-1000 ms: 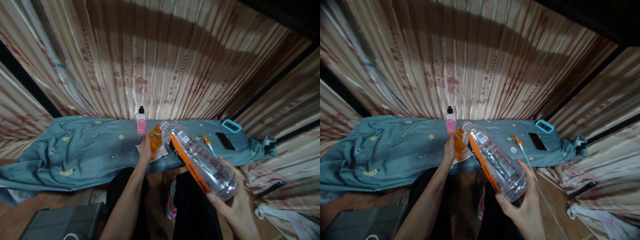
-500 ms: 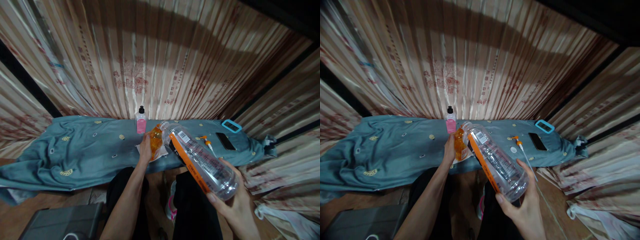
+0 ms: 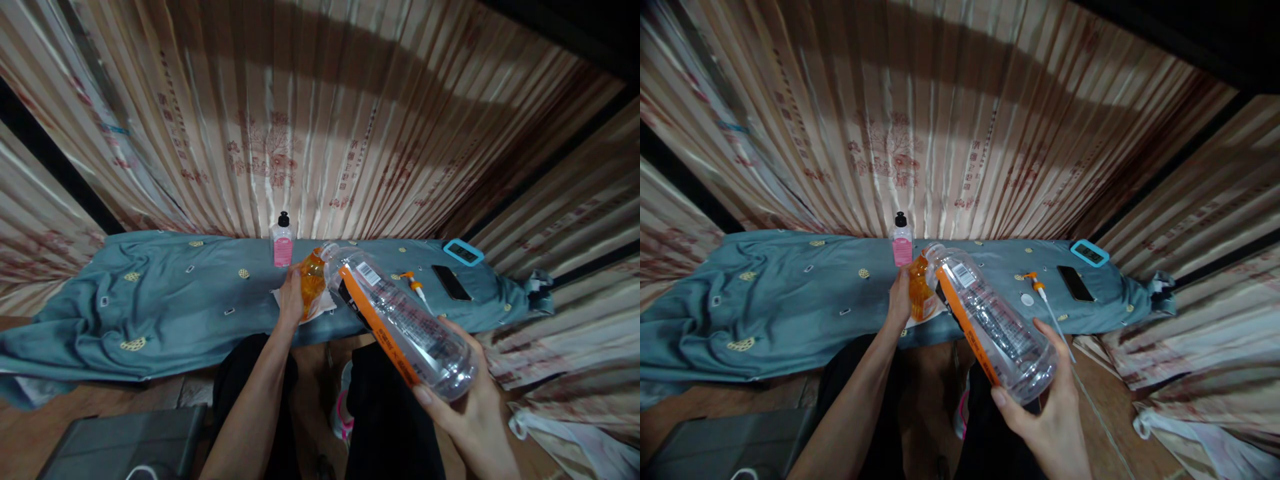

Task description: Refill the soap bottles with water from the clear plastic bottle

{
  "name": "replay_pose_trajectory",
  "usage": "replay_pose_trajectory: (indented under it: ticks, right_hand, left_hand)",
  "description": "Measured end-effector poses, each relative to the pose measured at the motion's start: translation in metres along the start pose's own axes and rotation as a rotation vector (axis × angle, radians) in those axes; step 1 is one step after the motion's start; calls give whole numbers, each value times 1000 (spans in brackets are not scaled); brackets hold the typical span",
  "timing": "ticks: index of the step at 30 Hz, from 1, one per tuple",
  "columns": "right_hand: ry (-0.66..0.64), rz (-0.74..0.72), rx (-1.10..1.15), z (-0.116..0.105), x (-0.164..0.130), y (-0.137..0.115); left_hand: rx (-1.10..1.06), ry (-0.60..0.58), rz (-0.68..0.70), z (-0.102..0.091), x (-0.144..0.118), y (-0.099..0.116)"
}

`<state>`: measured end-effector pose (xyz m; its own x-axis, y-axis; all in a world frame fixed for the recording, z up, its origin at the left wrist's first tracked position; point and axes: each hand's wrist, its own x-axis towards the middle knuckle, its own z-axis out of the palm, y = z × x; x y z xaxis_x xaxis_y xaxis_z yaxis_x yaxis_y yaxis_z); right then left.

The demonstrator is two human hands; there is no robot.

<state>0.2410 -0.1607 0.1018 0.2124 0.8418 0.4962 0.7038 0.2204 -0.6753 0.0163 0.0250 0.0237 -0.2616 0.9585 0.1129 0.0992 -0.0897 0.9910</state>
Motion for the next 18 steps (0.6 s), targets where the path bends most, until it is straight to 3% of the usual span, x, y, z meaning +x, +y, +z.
replay_pose_trajectory:
  ticks: [6,18]
  right_hand:
    - [-57,-65,-46,-3,1,6]
    - [0,-32,-10,0,-1,1]
  left_hand:
    - [-9,-4,11,0,0,-1]
    - [15,-8,9,0,0,-1]
